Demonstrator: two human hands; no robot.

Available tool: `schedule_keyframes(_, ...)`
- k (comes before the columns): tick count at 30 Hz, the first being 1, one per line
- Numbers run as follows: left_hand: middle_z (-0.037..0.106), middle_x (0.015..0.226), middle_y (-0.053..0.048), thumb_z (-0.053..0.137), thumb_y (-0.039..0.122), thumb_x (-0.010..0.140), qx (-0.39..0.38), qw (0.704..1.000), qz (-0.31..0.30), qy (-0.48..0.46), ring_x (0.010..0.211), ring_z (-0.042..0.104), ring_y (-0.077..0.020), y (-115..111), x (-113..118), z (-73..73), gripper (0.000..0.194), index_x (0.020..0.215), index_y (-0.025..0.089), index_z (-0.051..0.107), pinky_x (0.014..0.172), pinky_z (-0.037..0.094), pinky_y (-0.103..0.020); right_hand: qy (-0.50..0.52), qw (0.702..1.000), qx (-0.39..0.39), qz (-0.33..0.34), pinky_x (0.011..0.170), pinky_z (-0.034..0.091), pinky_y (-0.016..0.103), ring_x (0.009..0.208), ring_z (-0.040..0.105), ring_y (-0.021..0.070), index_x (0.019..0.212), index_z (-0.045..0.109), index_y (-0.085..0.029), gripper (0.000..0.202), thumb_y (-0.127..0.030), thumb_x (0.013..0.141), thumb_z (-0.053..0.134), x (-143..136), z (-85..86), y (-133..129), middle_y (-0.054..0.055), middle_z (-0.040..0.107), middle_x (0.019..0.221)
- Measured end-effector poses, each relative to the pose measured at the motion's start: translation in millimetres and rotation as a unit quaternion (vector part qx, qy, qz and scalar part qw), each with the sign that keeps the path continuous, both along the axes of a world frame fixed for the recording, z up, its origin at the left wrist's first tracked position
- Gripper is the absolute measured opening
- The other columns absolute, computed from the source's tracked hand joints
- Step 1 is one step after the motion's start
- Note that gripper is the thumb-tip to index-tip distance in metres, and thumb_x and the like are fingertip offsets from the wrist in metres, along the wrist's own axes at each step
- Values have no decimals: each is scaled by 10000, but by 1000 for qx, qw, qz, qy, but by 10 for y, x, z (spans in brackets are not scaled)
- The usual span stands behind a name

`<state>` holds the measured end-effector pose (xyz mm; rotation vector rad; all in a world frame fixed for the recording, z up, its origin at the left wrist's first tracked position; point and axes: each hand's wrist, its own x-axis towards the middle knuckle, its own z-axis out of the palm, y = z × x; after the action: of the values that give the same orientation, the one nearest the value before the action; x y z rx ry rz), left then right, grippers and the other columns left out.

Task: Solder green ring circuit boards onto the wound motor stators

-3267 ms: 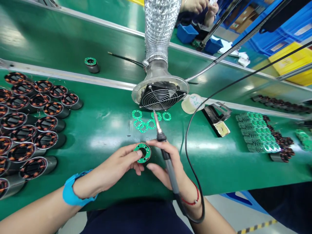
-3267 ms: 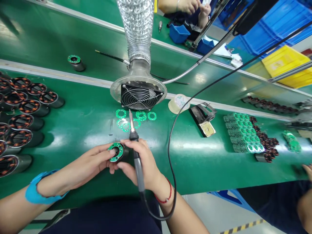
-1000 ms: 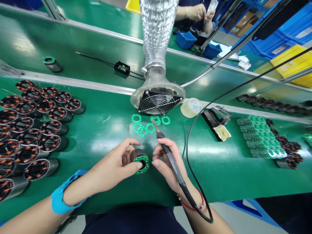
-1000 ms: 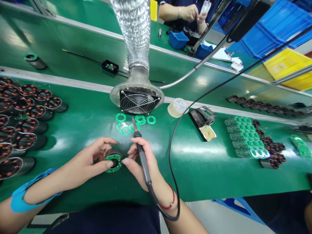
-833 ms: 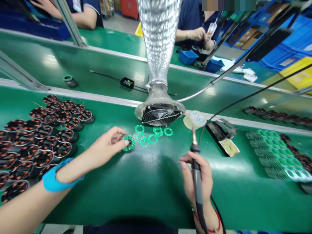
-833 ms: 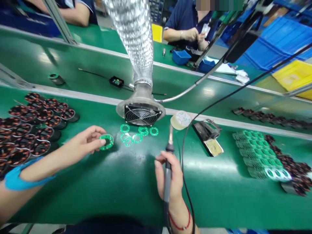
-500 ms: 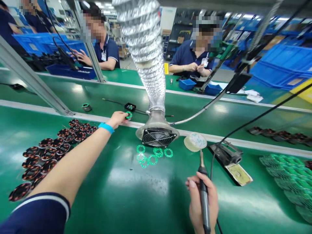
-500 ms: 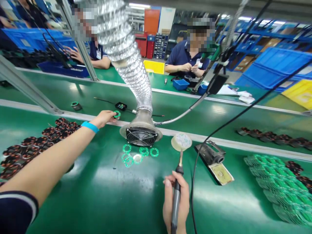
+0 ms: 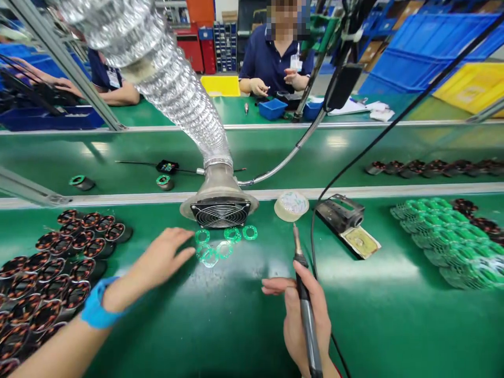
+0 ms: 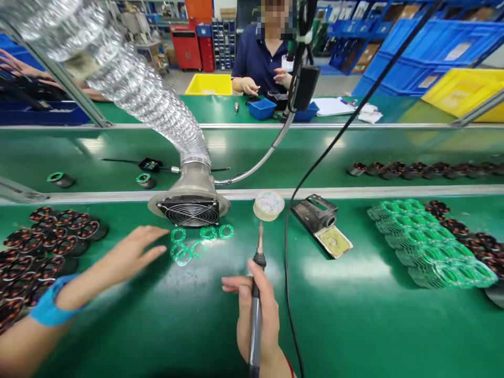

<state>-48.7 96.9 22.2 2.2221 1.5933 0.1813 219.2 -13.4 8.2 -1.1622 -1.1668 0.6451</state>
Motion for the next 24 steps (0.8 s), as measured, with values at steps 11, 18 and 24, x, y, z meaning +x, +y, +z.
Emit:
schedule_keyframes(11,289,1587,-238,510,492,942,26,988,-152,8,1488,230,-381,-270,1154,-316,681,1485,102,380,1175,278,-583,-75,996,-46,-10,681,619,330,762,755,182,1196,568,-233,233,-315,983,521,57,-96,9,54,782,913)
schedule_keyframes(18,491,1471,-185,563,433,915,102,990,-94,-10,1363,436,-352,-446,852,-51,501,1332,156,557,1100,379,-539,-67,997,-36,0,648,600,313,716,751,181,1151,582,-214,225,-328,956,572,76,-89,7,50,783,874)
schedule_keyframes(24,582,1207,-251,458,356,927,187,922,260,216,1113,518,-415,-314,-384,169,390,1125,83,653,886,437,-541,-34,996,-77,-19,711,580,335,728,736,175,1124,589,-217,239,-375,945,585,-84,-37,-55,43,773,863)
